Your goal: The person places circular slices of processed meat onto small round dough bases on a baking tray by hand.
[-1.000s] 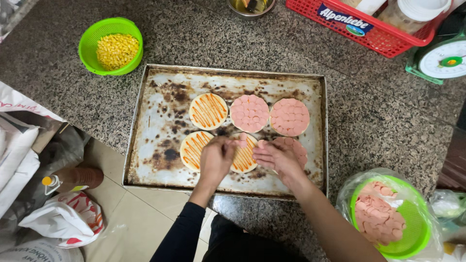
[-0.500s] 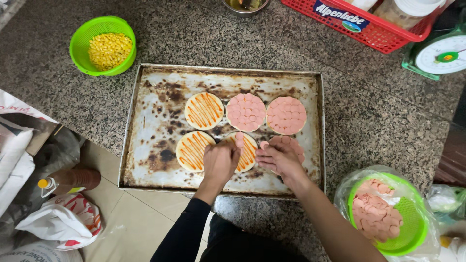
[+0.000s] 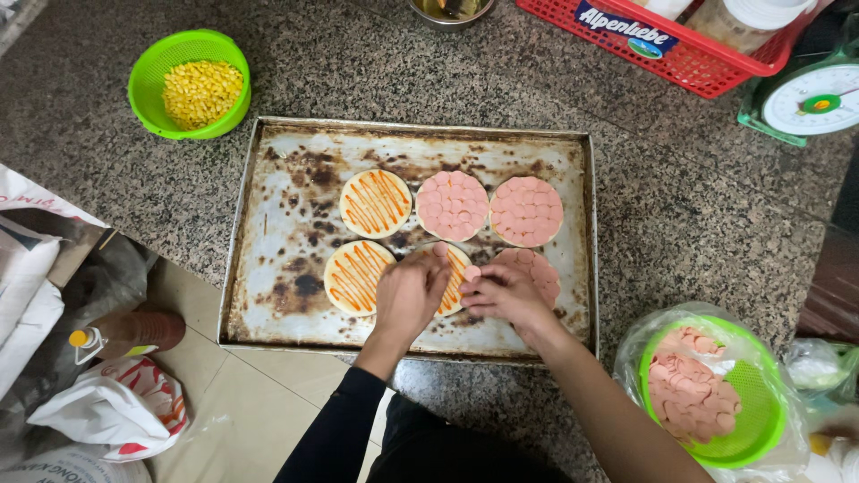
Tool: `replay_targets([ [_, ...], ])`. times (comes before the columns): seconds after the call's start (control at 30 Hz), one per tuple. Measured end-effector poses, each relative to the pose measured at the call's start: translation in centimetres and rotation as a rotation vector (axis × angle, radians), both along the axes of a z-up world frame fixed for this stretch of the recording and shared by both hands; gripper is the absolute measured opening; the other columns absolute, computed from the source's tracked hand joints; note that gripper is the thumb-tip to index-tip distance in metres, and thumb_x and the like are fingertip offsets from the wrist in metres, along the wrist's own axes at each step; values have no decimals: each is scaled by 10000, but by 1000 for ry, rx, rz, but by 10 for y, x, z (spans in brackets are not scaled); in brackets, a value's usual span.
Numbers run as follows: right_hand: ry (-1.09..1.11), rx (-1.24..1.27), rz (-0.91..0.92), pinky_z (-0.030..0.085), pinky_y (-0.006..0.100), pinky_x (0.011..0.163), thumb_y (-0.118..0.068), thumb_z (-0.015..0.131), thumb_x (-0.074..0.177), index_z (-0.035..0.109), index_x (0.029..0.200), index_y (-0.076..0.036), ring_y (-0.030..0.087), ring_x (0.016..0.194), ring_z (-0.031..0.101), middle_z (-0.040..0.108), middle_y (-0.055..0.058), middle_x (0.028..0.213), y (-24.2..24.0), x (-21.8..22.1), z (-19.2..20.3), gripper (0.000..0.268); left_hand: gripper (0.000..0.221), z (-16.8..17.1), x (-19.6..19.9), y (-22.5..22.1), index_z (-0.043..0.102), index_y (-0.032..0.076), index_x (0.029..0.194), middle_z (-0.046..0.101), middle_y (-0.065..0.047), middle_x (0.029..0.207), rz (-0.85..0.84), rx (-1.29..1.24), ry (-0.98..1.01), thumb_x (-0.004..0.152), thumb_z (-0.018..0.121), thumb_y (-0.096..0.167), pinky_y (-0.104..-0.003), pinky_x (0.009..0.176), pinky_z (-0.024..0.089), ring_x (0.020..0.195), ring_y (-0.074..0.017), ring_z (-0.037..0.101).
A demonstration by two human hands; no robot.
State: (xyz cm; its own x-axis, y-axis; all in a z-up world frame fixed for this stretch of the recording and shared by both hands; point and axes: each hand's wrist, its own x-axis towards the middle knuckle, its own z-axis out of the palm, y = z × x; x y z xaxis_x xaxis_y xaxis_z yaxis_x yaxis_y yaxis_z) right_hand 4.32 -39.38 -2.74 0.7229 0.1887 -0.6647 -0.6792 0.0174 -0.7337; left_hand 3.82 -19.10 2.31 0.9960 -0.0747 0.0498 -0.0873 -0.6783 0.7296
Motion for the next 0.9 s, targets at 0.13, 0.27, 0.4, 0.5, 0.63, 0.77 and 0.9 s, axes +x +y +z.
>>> replay_targets([
  [0.13, -107, -24, 126, 640, 310, 756, -184, 614, 992, 662, 1162, 8, 215, 902, 778, 771, 129, 1042, 4, -4, -7, 260, 171, 15, -5, 0, 730, 59, 930, 684, -112, 813, -40, -155, 69, 876, 736, 221, -418, 621, 523, 665, -302, 674],
  [0.27, -136, 15, 152, 646, 312, 758, -207, 623, 1011, 659, 1176, 19, 208, 891, 778, 763, 131, 1039, 10, -9, -11, 282, 186, 16, -10, 1, 713, 30, 859, 677, -128, 750, -74, -189, 99, 882, 739, 213, -412, 608, 518, 640, -300, 660],
  [0.4, -107, 3, 141, 643, 317, 749, -208, 599, 991, 654, 1227, -33, 207, 858, 773, 771, 128, 1034, 8, -12, -11, 299, 186, 6, -14, 13, 727, 26, 847, 677, -132, 737, 48, -167, 36, 865, 742, 210, -418, 604, 527, 626, -307, 662],
  [0.5, -80, -22, 88, 643, 316, 742, -238, 584, 997, 646, 1224, -28, 215, 855, 781, 776, 133, 1037, 4, -10, -9, 315, 188, -2, -19, 25, 725, 17, 848, 675, -161, 761, 141, -24, 47, 898, 728, 198, -448, 646, 526, 657, -344, 670],
  [0.63, -51, -63, 42, 628, 311, 731, -262, 601, 999, 651, 1202, -17, 221, 863, 774, 773, 141, 1041, -1, -8, -9, 323, 143, -10, -24, 19, 766, 47, 849, 711, -168, 811, 71, -55, 70, 850, 736, 187, -452, 666, 542, 702, -359, 693],
  [0.77, -34, -57, 24, 625, 311, 728, -263, 596, 1002, 651, 1163, -5, 227, 864, 771, 769, 145, 1044, -1, -8, -6, 308, 142, -14, -26, 6, 742, 53, 812, 724, -142, 811, -7, 17, 37, 849, 744, 190, -454, 792, 511, 736, -339, 686],
  [0.9, -18, -55, -5, 640, 324, 745, -252, 608, 999, 653, 1149, -4, 242, 875, 777, 770, 164, 1026, -3, -12, -2, 293, 108, -16, -26, 1, 723, 60, 786, 727, -119, 814, 36, 100, -71, 815, 748, 160, -472, 938, 451, 726, -309, 680],
])
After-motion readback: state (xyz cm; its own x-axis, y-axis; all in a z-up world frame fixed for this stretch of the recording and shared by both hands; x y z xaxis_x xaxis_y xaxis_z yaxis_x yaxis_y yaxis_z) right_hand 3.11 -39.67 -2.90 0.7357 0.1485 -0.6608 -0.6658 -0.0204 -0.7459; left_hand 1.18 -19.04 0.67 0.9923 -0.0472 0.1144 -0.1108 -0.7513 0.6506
